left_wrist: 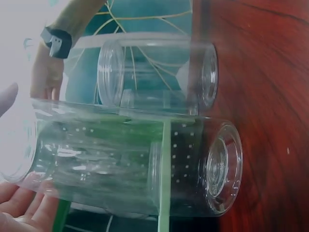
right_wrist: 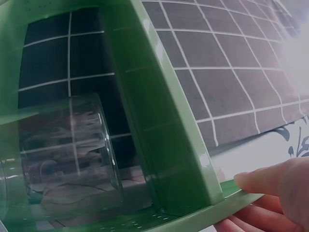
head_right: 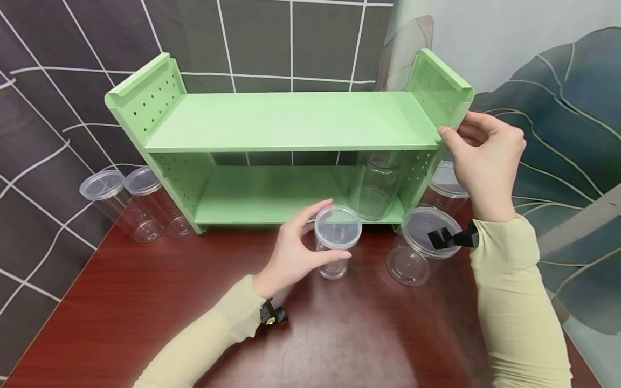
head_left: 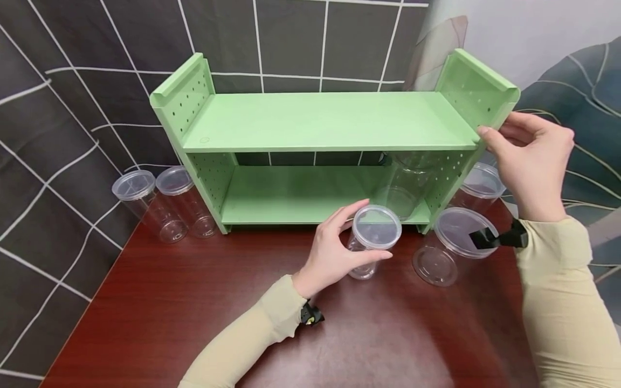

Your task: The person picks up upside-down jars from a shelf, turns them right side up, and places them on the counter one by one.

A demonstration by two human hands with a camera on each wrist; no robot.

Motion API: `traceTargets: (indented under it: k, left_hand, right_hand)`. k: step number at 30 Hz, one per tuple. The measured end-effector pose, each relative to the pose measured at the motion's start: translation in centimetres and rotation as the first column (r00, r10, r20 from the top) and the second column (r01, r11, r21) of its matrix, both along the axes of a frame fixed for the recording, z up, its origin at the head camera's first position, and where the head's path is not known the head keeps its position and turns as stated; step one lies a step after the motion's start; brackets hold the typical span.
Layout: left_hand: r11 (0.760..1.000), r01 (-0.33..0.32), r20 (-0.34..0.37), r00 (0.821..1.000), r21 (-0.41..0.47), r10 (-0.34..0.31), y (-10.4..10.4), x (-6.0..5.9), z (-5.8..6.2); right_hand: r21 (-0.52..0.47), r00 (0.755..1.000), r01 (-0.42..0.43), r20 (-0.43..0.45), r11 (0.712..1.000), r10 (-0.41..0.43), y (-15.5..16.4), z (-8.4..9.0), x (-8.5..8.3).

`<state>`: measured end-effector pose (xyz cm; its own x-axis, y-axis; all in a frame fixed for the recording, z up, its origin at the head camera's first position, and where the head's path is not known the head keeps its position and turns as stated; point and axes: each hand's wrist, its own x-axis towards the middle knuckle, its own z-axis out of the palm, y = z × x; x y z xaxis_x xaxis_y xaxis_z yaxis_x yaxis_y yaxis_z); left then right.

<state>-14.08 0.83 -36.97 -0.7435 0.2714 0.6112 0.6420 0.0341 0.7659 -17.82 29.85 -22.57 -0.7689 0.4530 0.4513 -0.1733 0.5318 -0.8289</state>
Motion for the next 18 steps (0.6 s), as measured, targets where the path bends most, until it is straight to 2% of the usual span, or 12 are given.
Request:
traceTargets:
  k: [7, 13, 18]
  left_hand:
    - [1.000, 0.030, 0.047, 0.998, -0.007, -0.029, 1.5, -0.2, -0.2]
    - [0.999, 0.045, 0.097, 0.994, -0.027, -0.042, 2.0, -0.4, -0.9]
    - [0.998, 0.055, 0.098, 0.994, -0.024, -0.053, 2.2, -0.4, -1.4]
  right_hand:
    - [0.001, 1.000, -0.028, 0.010, 1.000, 0.028, 0.0, 0.2, -0.2]
    - [-0.006, 0.999, -0.033, -0.028, 0.999, 0.033, 0.2, 0.1, -0.2]
    - [-0.012, 0.999, -0.029, -0.031, 1.000, 0.029, 0.3, 0.0, 0.0]
